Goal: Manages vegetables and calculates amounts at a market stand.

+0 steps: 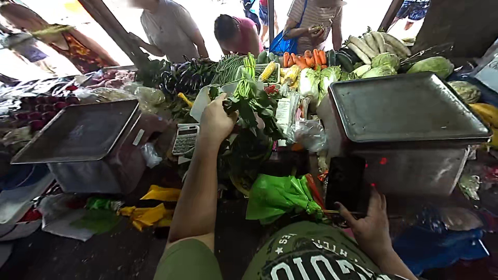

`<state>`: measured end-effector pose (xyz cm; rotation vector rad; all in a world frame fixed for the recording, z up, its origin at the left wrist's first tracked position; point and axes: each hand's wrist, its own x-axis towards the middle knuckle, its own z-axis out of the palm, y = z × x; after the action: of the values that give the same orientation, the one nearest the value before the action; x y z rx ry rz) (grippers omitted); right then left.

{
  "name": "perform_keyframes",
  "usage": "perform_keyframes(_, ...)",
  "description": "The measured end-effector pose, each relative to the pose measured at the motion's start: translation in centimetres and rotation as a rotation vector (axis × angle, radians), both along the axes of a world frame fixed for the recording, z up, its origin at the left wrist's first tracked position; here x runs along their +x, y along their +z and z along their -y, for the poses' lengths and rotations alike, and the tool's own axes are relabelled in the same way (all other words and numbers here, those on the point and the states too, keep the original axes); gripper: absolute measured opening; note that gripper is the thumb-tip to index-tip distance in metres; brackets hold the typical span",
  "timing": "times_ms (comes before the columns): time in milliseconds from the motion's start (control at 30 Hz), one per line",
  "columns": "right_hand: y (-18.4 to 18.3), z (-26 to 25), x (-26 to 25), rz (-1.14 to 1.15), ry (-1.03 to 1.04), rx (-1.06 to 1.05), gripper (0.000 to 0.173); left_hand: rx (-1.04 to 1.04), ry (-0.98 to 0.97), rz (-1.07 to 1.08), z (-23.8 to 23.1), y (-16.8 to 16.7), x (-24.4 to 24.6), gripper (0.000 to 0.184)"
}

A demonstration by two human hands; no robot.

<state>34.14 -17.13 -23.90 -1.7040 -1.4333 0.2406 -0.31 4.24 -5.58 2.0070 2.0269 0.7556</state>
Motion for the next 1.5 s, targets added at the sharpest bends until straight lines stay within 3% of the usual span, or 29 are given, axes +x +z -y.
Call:
perform_keyframes(133,-0.7,0.4,-0.5,-0.060,-0.012,0.005,0.100,0.193,0.067,-0.025,5.3,1.6,0.8,0.080)
perform_keyframes(233,-1.2,0.6,-0.6,-0.102,-0.024,0.050,0.088,0.440,0.000,-0.012,9.8,0.8,3.3,0.069)
perform_keyframes(300,-1.4,0.6,-0.6,-0.102,-0.022,0.067,0.084,0.494,-0.175,0.037,11.8,-1.6,6.0,0.055)
perform_keyframes(400,-1.4,0.6,-0.6,-0.113,-0.015,0.045,0.082,0.201,-0.480,0.120,13.2,-8.0,10.8,0.043)
perform_keyframes(500,-1.1,0.7,-0.6,-0.112,-0.010,0.017,0.080,-0.148,-0.660,0.237,14.2,-13.4,14.4,0.049)
perform_keyframes(633,-1.1,0.7,-0.2,-0.094,0.006,0.001,0.075,-0.180,-0.705,0.363,15.9,-16.7,17.0,0.045)
perform_keyframes(967,-1.5,1.0,1.3,-0.121,0.086,-0.078,0.074,-0.057,-0.685,0.428,16.2,-18.4,17.3,0.039)
perform_keyframes(1100,-1.7,1.2,1.8,-0.085,0.108,-0.070,0.072,-0.112,-0.674,0.444,16.5,-18.7,17.5,0.040)
perform_keyframes(1167,-2.1,1.5,1.9,-0.018,0.102,0.007,0.063,-0.151,-0.686,0.482,16.6,-18.9,17.5,0.043)
perform_keyframes(1267,-3.6,2.3,2.6,0.127,0.106,0.206,0.031,-0.182,-0.721,0.539,16.8,-19.3,17.4,0.048)
perform_keyframes(1500,-4.8,3.4,3.3,0.366,0.098,0.228,0.029,-0.215,-0.732,0.621,16.5,-20.0,17.4,0.052)
